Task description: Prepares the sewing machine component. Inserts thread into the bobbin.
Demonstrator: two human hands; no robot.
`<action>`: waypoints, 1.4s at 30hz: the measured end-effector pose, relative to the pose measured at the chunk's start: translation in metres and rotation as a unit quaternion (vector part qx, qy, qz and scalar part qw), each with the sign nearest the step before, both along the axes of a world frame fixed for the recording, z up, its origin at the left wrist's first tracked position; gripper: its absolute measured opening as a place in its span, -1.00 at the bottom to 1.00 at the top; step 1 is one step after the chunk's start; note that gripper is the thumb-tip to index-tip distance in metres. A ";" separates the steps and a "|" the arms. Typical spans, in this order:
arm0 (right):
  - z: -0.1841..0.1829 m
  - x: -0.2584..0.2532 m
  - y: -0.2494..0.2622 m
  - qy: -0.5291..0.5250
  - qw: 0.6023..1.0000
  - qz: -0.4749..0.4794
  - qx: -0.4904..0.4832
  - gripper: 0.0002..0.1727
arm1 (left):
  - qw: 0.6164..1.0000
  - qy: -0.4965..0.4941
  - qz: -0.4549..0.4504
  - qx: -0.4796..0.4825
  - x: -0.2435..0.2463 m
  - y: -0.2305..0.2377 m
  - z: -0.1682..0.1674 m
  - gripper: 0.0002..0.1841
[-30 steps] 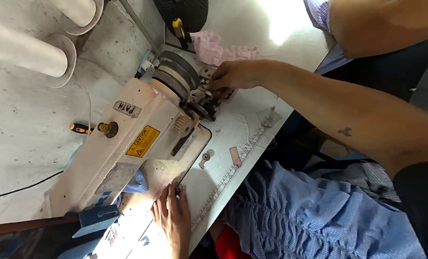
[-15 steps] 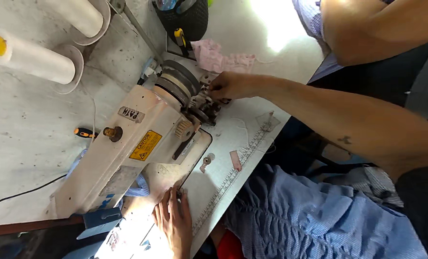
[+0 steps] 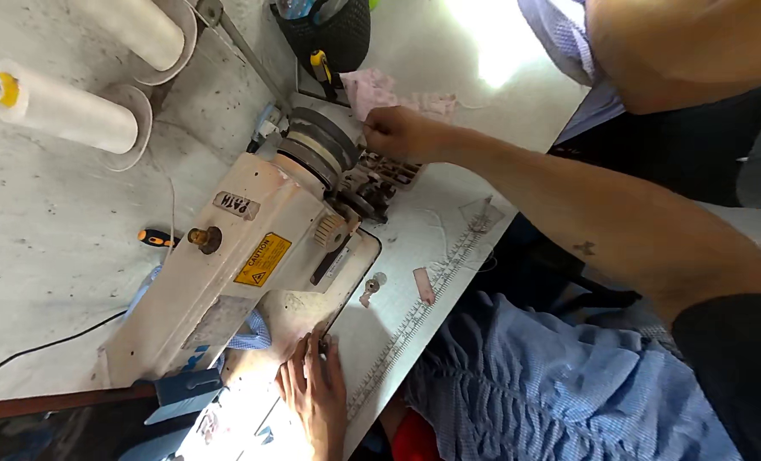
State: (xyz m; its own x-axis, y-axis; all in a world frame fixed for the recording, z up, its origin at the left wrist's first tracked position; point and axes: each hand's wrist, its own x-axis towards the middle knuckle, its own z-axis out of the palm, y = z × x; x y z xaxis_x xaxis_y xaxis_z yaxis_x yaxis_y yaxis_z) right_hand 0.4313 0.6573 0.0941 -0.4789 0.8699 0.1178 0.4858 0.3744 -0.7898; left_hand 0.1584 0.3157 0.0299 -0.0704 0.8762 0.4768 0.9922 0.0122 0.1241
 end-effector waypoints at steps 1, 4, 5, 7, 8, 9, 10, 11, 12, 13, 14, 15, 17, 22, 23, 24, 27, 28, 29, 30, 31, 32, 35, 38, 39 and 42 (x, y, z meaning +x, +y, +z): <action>0.004 0.007 0.007 -0.141 0.982 0.007 0.125 -0.80 | 1.000 -0.001 0.000 0.001 0.000 0.000 0.000 -0.58; 0.001 0.027 0.016 -0.207 0.953 -0.005 0.221 -0.72 | 1.000 0.000 0.000 0.002 0.000 0.000 -0.001 -0.58; 0.006 0.028 0.015 -0.170 0.969 0.005 0.178 -0.70 | 1.000 -0.001 0.001 0.004 0.001 0.001 -0.001 -0.58; 0.009 0.023 0.005 -0.107 0.989 0.085 0.055 -0.71 | 1.000 -0.001 0.003 0.001 0.001 0.000 0.000 -0.58; 0.012 0.021 0.001 -0.091 0.988 0.126 0.000 -0.73 | 1.000 0.000 0.001 -0.001 0.001 -0.001 0.000 -0.58; 0.013 0.020 -0.003 -0.094 0.984 0.149 -0.034 -0.77 | 1.000 0.000 -0.001 -0.003 0.001 -0.001 0.001 -0.58; 0.012 0.020 -0.003 -0.105 0.981 0.158 -0.040 -0.79 | 1.000 -0.002 -0.003 -0.004 0.001 -0.001 0.001 -0.58; 0.010 0.022 0.000 -0.116 0.981 0.153 -0.026 -0.79 | 1.000 -0.003 -0.003 -0.005 0.000 -0.001 0.001 -0.58; 0.007 0.024 0.002 -0.128 0.983 0.133 0.002 -0.79 | 1.000 -0.005 -0.003 -0.003 0.000 -0.001 0.000 -0.59; 0.005 0.027 0.004 -0.154 0.982 0.099 0.039 -0.77 | 1.000 -0.007 -0.004 0.001 0.000 -0.001 0.000 -0.59; 0.001 0.029 0.007 -0.186 0.978 0.048 0.086 -0.76 | 1.000 -0.007 -0.004 0.002 0.000 -0.001 0.000 -0.59; -0.002 0.030 0.010 -0.219 0.968 -0.007 0.125 -0.74 | 1.000 -0.008 -0.005 0.003 0.000 -0.001 -0.001 -0.59; -0.007 0.030 0.012 -0.220 0.958 -0.086 0.159 -0.71 | 1.000 -0.008 -0.004 0.001 0.000 -0.001 0.000 -0.59; -0.010 0.024 0.015 -0.153 0.974 -0.117 0.120 -0.71 | 1.000 -0.005 0.000 0.004 -0.001 0.000 -0.003 -0.59; -0.012 0.026 0.014 -0.159 0.972 -0.119 0.130 -0.71 | 1.000 -0.006 -0.002 0.004 -0.001 -0.001 -0.003 -0.59; -0.014 0.028 0.011 -0.158 0.970 -0.120 0.138 -0.58 | 1.000 -0.006 -0.002 0.005 -0.001 0.000 -0.003 -0.58; -0.012 0.024 -0.004 -0.113 0.973 -0.087 0.183 -0.39 | 1.000 -0.001 0.001 0.003 -0.001 0.001 -0.002 -0.58; -0.014 0.019 -0.009 -0.090 0.973 -0.056 0.204 -0.51 | 1.000 -0.002 0.001 0.004 -0.001 0.001 -0.002 -0.58; -0.017 0.013 -0.010 -0.068 0.972 -0.015 0.224 -0.59 | 1.000 -0.001 0.001 0.003 -0.001 0.001 -0.002 -0.58; -0.023 0.008 -0.009 -0.057 0.969 0.032 0.237 -0.53 | 1.000 0.001 0.001 0.002 -0.001 0.000 -0.002 -0.57; -0.029 0.003 -0.004 -0.064 0.962 0.077 0.252 -0.44 | 1.000 0.003 0.001 0.001 -0.001 0.000 -0.002 -0.57; -0.035 0.000 0.003 -0.084 0.952 0.120 0.268 -0.39 | 1.000 0.002 -0.001 0.003 -0.001 0.000 -0.002 -0.57; -0.043 -0.009 0.013 -0.106 0.938 0.190 0.270 -0.34 | 1.000 0.001 0.004 0.006 -0.002 0.000 -0.002 -0.59; -0.049 -0.017 0.016 -0.070 0.925 0.213 0.307 -0.35 | 1.000 0.000 0.012 0.004 -0.003 -0.002 -0.002 -0.58; -0.049 -0.017 0.017 -0.062 0.916 0.217 0.332 -0.37 | 1.000 0.001 0.014 0.004 -0.002 -0.002 -0.003 -0.58; -0.046 -0.013 0.020 -0.060 0.900 0.223 0.370 -0.39 | 1.000 0.004 0.015 -0.001 -0.002 -0.001 -0.001 -0.58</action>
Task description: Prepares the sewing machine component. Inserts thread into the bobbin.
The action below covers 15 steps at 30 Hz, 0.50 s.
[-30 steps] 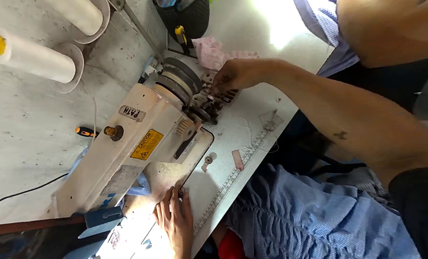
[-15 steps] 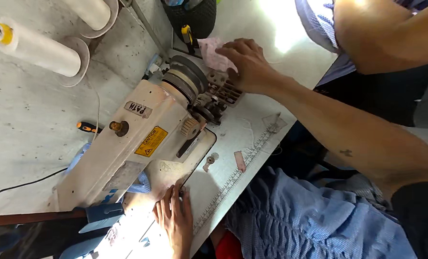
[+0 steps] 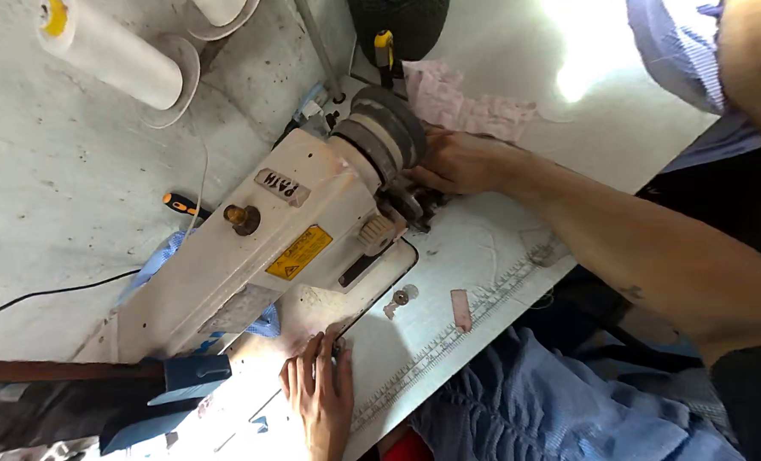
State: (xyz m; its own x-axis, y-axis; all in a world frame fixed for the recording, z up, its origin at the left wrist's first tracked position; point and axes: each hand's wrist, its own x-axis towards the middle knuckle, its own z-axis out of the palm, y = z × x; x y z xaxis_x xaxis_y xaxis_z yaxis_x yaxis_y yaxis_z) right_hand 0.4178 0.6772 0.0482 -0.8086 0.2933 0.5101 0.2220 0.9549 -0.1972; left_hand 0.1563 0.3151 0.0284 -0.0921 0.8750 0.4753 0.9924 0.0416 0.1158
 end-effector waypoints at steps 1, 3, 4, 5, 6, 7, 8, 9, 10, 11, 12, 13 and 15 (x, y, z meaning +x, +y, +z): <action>0.000 0.000 -0.001 -0.002 1.000 -0.007 0.002 -0.42 | 1.000 -0.002 0.000 -0.003 0.000 -0.001 0.000 -0.59; 0.002 0.016 -0.005 -0.014 0.996 -0.075 -0.041 -0.53 | 1.000 -0.010 -0.004 0.002 0.001 -0.003 -0.001 -0.59; 0.008 0.035 -0.006 -0.011 0.985 -0.141 -0.100 -0.57 | 1.000 -0.012 -0.008 0.007 -0.001 -0.006 -0.001 -0.60; 0.009 0.054 -0.011 0.020 0.970 -0.214 -0.110 -0.53 | 1.000 -0.011 -0.008 0.010 -0.002 -0.010 0.000 -0.60; 0.016 0.066 -0.020 0.045 0.956 -0.274 -0.092 -0.45 | 1.000 -0.005 -0.004 0.024 -0.002 -0.007 0.000 -0.60; 0.028 0.070 -0.024 0.078 0.947 -0.304 -0.069 -0.40 | 0.999 0.001 -0.003 0.044 -0.002 0.002 0.001 -0.60; 0.032 0.067 -0.036 0.127 0.942 -0.305 -0.065 -0.37 | 0.999 0.007 -0.004 0.053 -0.004 0.004 0.003 -0.59; 0.030 0.061 -0.065 0.156 0.937 -0.297 -0.097 -0.35 | 0.998 0.004 -0.009 0.056 -0.002 -0.004 0.008 -0.59; 0.029 0.054 -0.102 0.166 0.932 -0.286 -0.147 -0.35 | 0.997 -0.010 -0.018 0.068 0.001 -0.009 0.014 -0.58; 0.031 0.044 -0.137 0.164 0.929 -0.272 -0.191 -0.36 | 0.995 -0.030 -0.034 0.086 0.007 -0.011 0.019 -0.55; 0.034 0.033 -0.171 0.153 0.931 -0.247 -0.220 -0.35 | 0.991 -0.055 -0.057 0.106 0.017 -0.011 0.025 -0.52; 0.033 0.021 -0.200 0.147 0.938 -0.211 -0.234 -0.32 | 0.984 -0.092 -0.092 0.121 0.031 -0.010 0.030 -0.51; 0.030 -0.006 -0.251 0.124 0.943 -0.145 -0.272 -0.34 | 0.962 -0.164 -0.166 0.139 0.058 -0.009 0.039 -0.58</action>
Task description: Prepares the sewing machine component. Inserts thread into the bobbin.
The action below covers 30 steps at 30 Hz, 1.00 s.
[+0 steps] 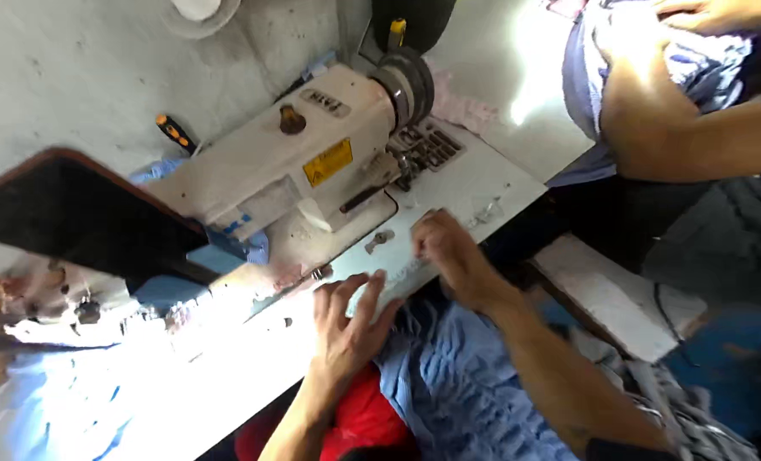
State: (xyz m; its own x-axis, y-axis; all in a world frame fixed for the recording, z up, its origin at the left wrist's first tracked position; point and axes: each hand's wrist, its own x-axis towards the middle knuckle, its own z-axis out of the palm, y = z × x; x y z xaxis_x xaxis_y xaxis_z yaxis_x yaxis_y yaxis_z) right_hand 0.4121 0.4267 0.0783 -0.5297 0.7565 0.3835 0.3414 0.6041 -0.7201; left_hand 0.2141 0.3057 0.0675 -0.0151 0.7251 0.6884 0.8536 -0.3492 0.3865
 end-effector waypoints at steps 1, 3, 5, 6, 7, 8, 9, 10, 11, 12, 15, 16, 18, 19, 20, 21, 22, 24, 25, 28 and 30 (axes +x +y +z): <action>0.001 -0.012 -0.020 0.004 0.999 0.034 -0.022 -0.34 | 0.999 -0.027 -0.033 0.013 0.009 0.000 0.002 -0.67; 0.004 -0.031 -0.052 0.029 0.994 0.077 -0.069 -0.34 | 0.995 -0.056 -0.073 0.040 0.014 -0.007 0.002 -0.87; 0.007 -0.044 -0.069 0.049 0.992 0.080 -0.087 -0.34 | 0.994 -0.050 -0.084 0.052 0.005 -0.019 0.006 -0.92; 0.008 -0.050 -0.074 0.054 0.992 0.076 -0.081 -0.37 | 0.994 -0.051 -0.079 0.052 -0.001 -0.023 0.010 -0.91; 0.009 -0.054 -0.080 0.058 0.994 0.066 -0.067 -0.42 | 0.995 -0.068 -0.066 0.041 -0.006 -0.028 0.014 -0.89; 0.008 -0.056 -0.091 0.060 0.996 0.052 -0.049 -0.48 | 0.993 -0.108 -0.046 0.018 -0.012 -0.036 0.019 -0.87; 0.005 -0.060 -0.104 0.067 0.997 0.027 -0.026 -0.53 | 0.987 -0.160 -0.023 -0.010 -0.021 -0.044 0.027 -0.85; 0.000 -0.067 -0.118 0.070 0.998 0.001 -0.005 -0.56 | 0.977 -0.212 -0.001 -0.027 -0.033 -0.052 0.034 -0.83; -0.006 -0.076 -0.130 0.060 0.998 -0.003 0.007 -0.63 | 0.966 -0.257 0.019 -0.031 -0.046 -0.059 0.040 -0.82; -0.011 -0.090 -0.139 0.038 0.999 0.018 0.018 -0.69 | 0.955 -0.292 0.036 -0.023 -0.056 -0.066 0.043 -0.81; -0.016 -0.147 -0.144 -0.079 0.989 0.122 0.037 -0.64 | 0.945 -0.320 0.060 -0.003 -0.066 -0.086 0.048 -0.81; -0.019 -0.167 -0.142 -0.082 0.985 0.143 0.045 -0.61 | 0.947 -0.316 0.058 0.000 -0.066 -0.089 0.048 -0.82; -0.026 -0.200 -0.141 -0.097 0.985 0.145 0.012 -0.57 | 0.949 -0.309 0.057 0.001 -0.066 -0.092 0.047 -0.83; -0.026 -0.211 -0.139 -0.114 0.982 0.150 -0.010 -0.58 | 0.949 -0.309 0.055 0.000 -0.066 -0.093 0.046 -0.82; -0.014 -0.215 -0.134 -0.150 0.974 0.170 -0.019 -0.62 | 0.949 -0.311 0.053 -0.001 -0.067 -0.093 0.046 -0.82; -0.006 -0.215 -0.130 -0.158 0.970 0.183 -0.003 -0.66 | 0.947 -0.317 0.048 -0.002 -0.068 -0.094 0.045 -0.82; -0.004 -0.212 -0.127 -0.147 0.969 0.195 0.024 -0.68 | 0.944 -0.328 0.039 -0.002 -0.068 -0.094 0.045 -0.82; -0.010 -0.197 -0.126 -0.105 0.972 0.199 0.069 -0.75 | 0.932 -0.363 0.004 -0.001 -0.070 -0.093 0.044 -0.82; -0.007 -0.184 -0.128 -0.109 0.973 0.193 0.059 -0.79 | 0.922 -0.388 -0.011 -0.003 -0.071 -0.092 0.044 -0.82; 0.010 -0.126 -0.135 -0.152 0.977 0.142 -0.036 -0.62 | 0.886 -0.462 -0.037 -0.009 -0.073 -0.094 0.042 -0.80; 0.023 -0.092 -0.129 -0.149 0.985 0.084 0.001 -0.57 | 0.874 -0.484 -0.043 0.001 -0.075 -0.092 0.040 -0.81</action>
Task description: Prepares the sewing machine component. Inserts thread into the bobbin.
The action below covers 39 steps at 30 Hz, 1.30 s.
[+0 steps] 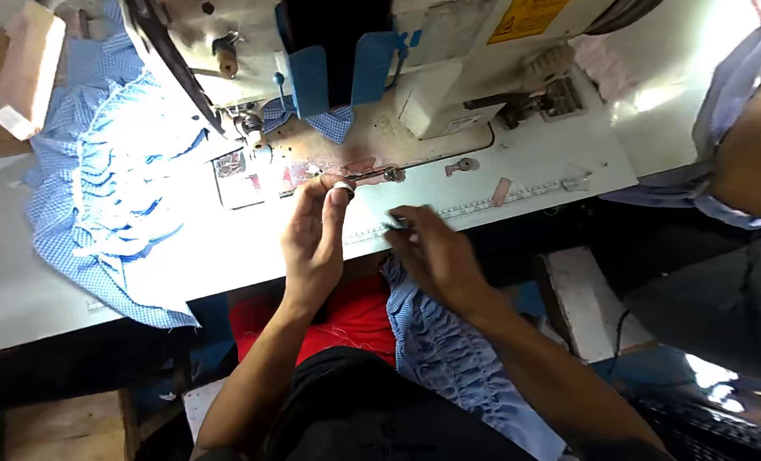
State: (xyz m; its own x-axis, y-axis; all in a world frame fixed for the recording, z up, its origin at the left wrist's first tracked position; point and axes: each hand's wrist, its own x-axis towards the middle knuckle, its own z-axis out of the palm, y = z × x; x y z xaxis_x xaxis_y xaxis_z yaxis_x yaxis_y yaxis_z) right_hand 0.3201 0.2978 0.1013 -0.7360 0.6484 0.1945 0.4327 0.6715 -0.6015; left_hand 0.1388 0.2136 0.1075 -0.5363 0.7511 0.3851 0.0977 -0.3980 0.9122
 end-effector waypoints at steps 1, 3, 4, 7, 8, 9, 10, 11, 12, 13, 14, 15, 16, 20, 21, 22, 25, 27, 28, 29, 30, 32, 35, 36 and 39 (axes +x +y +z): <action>0.008 0.010 0.004 0.017 0.998 -0.023 0.051 -0.58 | 1.000 -0.004 0.002 0.000 0.000 0.000 -0.001 -0.81; 0.025 0.014 0.014 0.036 0.984 -0.053 0.168 -0.59 | 1.000 -0.010 0.004 -0.004 0.002 0.000 -0.001 -0.81; 0.032 0.010 0.019 0.036 0.974 -0.057 0.216 -0.60 | 1.000 -0.011 0.005 -0.004 0.004 0.000 -0.001 -0.81; 0.032 -0.015 0.042 0.024 0.957 -0.020 0.290 -0.67 | 1.000 -0.006 0.009 0.006 0.006 0.000 0.000 -0.81; 0.025 -0.023 0.050 0.003 0.955 -0.005 0.298 -0.69 | 1.000 -0.002 0.011 0.008 0.006 -0.001 0.001 -0.81; 0.017 -0.029 0.057 -0.020 0.954 0.003 0.299 -0.70 | 1.000 0.001 0.013 0.008 0.006 -0.003 0.002 -0.80; 0.008 -0.032 0.064 -0.042 0.956 0.005 0.289 -0.70 | 1.000 0.001 0.011 0.005 0.005 -0.005 0.003 -0.79; 0.001 -0.032 0.071 -0.063 0.962 0.001 0.265 -0.69 | 1.000 -0.002 0.009 0.003 0.002 -0.007 0.004 -0.79; -0.005 -0.030 0.079 -0.084 0.969 -0.009 0.231 -0.67 | 1.000 -0.007 0.003 0.000 0.000 -0.009 0.003 -0.80; -0.012 -0.027 0.087 -0.101 0.975 -0.025 0.197 -0.65 | 1.000 -0.013 -0.006 -0.005 -0.002 -0.011 0.001 -0.80; -0.019 -0.025 0.095 -0.111 0.978 -0.043 0.170 -0.63 | 1.000 -0.017 -0.014 -0.011 -0.003 -0.012 -0.001 -0.80; -0.026 -0.023 0.102 -0.116 0.980 -0.060 0.149 -0.61 | 0.999 -0.022 -0.025 -0.019 -0.002 -0.011 -0.003 -0.80; -0.031 -0.022 0.106 -0.121 0.980 -0.077 0.138 -0.58 | 0.999 -0.025 -0.037 -0.028 -0.001 -0.011 -0.006 -0.80; -0.044 -0.017 0.107 -0.116 0.970 -0.126 0.173 -0.53 | 0.993 -0.037 -0.085 -0.067 0.007 -0.005 -0.019 -0.79; -0.042 -0.015 0.102 -0.094 0.971 -0.127 0.181 -0.53 | 0.992 -0.041 -0.095 -0.076 0.008 -0.003 -0.021 -0.77; -0.036 -0.013 0.091 -0.051 0.975 -0.122 0.177 -0.56 | 0.990 -0.045 -0.104 -0.084 0.009 -0.001 -0.023 -0.75; -0.006 -0.006 0.044 0.099 0.994 -0.020 0.029 -0.58 | 0.987 -0.034 -0.127 -0.096 0.010 0.003 -0.024 -0.68; -0.002 -0.007 0.025 0.162 0.985 0.022 -0.063 -0.58 | 0.988 -0.002 -0.127 -0.091 0.012 0.004 -0.024 -0.64; -0.004 -0.006 0.020 0.180 0.980 0.018 -0.080 -0.61 | 0.988 0.018 -0.127 -0.090 0.014 0.005 -0.024 -0.62; -0.006 -0.006 0.019 0.193 0.977 0.012 -0.087 -0.66 | 0.987 0.035 -0.124 -0.091 0.016 0.006 -0.024 -0.59; -0.008 -0.005 0.020 0.208 0.974 0.011 -0.088 -0.70 | 0.986 0.047 -0.125 -0.095 0.017 0.007 -0.024 -0.55; -0.010 -0.001 0.023 0.230 0.969 0.020 -0.086 -0.75 | 0.982 0.059 -0.138 -0.113 0.016 0.009 -0.023 -0.47; -0.009 0.003 0.025 0.254 0.963 0.025 -0.090 -0.77 | 0.979 0.065 -0.146 -0.124 0.016 0.009 -0.027 -0.75; -0.008 0.005 0.026 0.259 0.962 0.023 -0.086 -0.77 | 0.979 0.071 -0.147 -0.121 0.016 0.010 -0.029 -0.84; -0.008 0.011 0.026 0.275 0.959 0.021 -0.072 -0.77 | 0.980 0.101 -0.140 -0.101 0.015 0.010 -0.034 -0.88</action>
